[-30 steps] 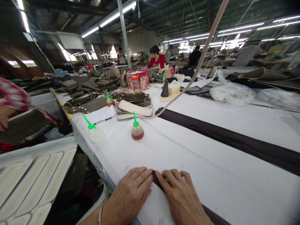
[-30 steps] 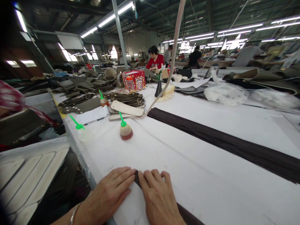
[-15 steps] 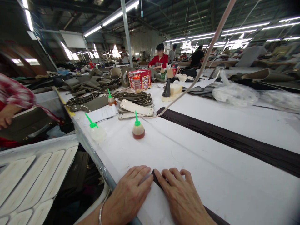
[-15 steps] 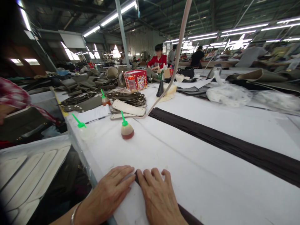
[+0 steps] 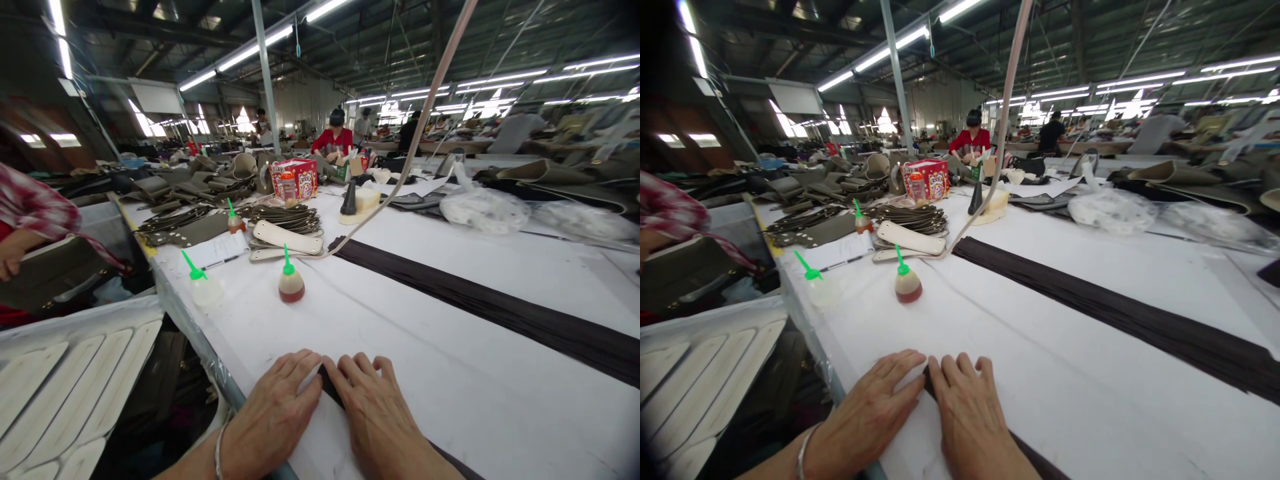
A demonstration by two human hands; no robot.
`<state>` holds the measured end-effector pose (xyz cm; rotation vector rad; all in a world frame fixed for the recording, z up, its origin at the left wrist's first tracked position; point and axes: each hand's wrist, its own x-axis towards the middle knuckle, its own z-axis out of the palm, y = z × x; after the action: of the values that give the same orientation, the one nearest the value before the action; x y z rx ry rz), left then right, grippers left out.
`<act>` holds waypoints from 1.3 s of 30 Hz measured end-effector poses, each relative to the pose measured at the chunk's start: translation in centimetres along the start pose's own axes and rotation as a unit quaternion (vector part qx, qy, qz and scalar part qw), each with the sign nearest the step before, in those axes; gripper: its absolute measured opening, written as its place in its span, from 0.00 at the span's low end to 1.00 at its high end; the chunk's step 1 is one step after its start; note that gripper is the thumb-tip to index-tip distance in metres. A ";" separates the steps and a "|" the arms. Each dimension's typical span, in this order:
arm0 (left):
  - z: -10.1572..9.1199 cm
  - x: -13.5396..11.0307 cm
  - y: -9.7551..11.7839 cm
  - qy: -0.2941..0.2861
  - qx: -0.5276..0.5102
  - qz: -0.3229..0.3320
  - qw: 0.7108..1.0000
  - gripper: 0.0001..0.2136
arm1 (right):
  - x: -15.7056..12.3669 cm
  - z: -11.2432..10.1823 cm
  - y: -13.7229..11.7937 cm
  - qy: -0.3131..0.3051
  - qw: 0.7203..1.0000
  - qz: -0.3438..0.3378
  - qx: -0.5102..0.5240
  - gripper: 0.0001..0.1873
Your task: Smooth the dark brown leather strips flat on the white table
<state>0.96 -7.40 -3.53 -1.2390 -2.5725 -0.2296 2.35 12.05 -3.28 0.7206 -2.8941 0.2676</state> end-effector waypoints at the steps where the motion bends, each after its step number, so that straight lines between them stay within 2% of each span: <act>1: 0.1 -0.1 0.0 0.001 0.003 -0.001 1.000 0.16 | 0.0 -0.1 0.0 -0.002 1.000 -0.002 -0.002 0.32; 9: 0.1 -0.2 0.1 0.023 0.015 0.000 1.000 0.16 | -0.3 0.5 -0.5 0.027 0.998 -0.037 -0.039 0.26; 14: -0.2 0.3 0.1 0.018 -0.002 0.019 1.000 0.15 | -0.7 0.5 -0.2 0.016 0.999 0.027 0.008 0.29; 19: -0.1 0.6 -0.3 -0.016 -0.035 0.033 0.999 0.14 | -0.9 0.3 0.9 -0.016 0.993 0.075 0.094 0.18; 23: -0.3 1.1 -0.5 -0.040 -0.074 0.021 0.996 0.14 | -0.9 0.0 1.6 -0.040 0.989 0.053 0.134 0.13; 29: -0.6 1.8 -0.2 -0.075 -0.094 0.002 0.993 0.16 | -1.5 -0.2 2.1 -0.037 0.992 0.006 0.119 0.11; 34: -0.2 1.5 -0.2 -0.073 -0.093 0.005 0.993 0.16 | -2.2 -0.5 2.1 -0.060 0.994 0.001 0.090 0.10; 39: 0.3 1.0 -0.4 -0.063 -0.077 0.013 0.995 0.16 | -2.8 -0.1 2.4 -0.047 0.995 -0.015 0.081 0.09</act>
<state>-0.06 -6.82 -3.50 -1.3805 -2.6866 -0.3605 3.68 15.42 -4.03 0.8231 -2.9737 0.4811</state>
